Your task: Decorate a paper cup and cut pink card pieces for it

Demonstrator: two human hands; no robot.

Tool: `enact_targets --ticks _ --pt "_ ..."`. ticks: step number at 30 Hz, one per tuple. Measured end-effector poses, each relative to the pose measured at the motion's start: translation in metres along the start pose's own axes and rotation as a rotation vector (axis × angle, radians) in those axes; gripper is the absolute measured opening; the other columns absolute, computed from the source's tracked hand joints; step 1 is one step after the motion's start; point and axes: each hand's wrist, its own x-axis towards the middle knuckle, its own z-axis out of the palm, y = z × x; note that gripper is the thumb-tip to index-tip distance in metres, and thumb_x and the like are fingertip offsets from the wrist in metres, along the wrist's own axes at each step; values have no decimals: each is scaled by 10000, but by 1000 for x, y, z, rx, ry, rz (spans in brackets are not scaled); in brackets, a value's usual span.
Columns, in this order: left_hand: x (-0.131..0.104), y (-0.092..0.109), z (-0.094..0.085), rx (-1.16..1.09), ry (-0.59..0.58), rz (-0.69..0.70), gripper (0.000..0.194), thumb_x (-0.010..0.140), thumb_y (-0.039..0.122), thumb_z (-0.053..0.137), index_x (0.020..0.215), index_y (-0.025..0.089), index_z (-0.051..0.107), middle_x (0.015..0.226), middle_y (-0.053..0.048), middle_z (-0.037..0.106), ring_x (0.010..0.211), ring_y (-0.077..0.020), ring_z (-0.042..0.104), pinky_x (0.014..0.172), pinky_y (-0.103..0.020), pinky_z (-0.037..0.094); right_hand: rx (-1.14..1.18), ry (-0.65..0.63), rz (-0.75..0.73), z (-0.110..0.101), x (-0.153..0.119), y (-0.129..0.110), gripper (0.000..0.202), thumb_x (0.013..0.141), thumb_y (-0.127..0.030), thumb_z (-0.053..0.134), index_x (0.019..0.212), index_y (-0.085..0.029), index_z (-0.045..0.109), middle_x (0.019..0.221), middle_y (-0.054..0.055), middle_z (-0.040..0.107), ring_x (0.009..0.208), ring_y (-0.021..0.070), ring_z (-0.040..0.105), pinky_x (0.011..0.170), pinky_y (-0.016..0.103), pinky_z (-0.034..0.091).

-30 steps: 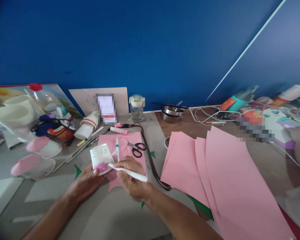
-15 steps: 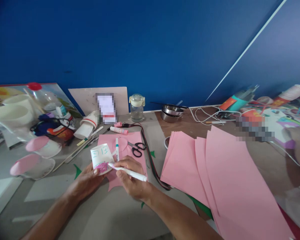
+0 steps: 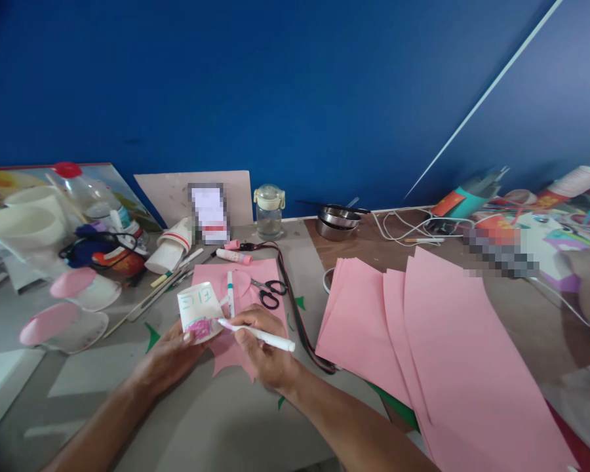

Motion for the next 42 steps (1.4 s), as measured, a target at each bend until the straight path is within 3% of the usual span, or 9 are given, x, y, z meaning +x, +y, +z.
enact_targets --ticks 24,33,42 --pt "-1 3 1 -23 8 -50 485 678 392 789 1091 160 687 1062 -111 720 1062 -303 606 944 -387 409 16 -72 84 -2 -2 2 227 917 -293 462 802 -195 631 670 13 579 657 158 535 638 299 429" --pt "-2 1 -1 -35 -11 -61 542 706 376 769 1189 166 642 1108 -126 708 1103 -329 589 970 -419 387 19 -55 53 -1 1 -1 192 917 -305 482 856 -202 632 724 34 614 681 170 560 638 305 446" --pt "-3 3 1 -34 -9 -62 507 712 367 764 1170 178 657 1082 -108 713 1048 -303 615 939 -403 415 16 -55 95 -1 0 -1 201 928 -308 477 849 -205 630 714 21 600 679 164 555 668 310 446"
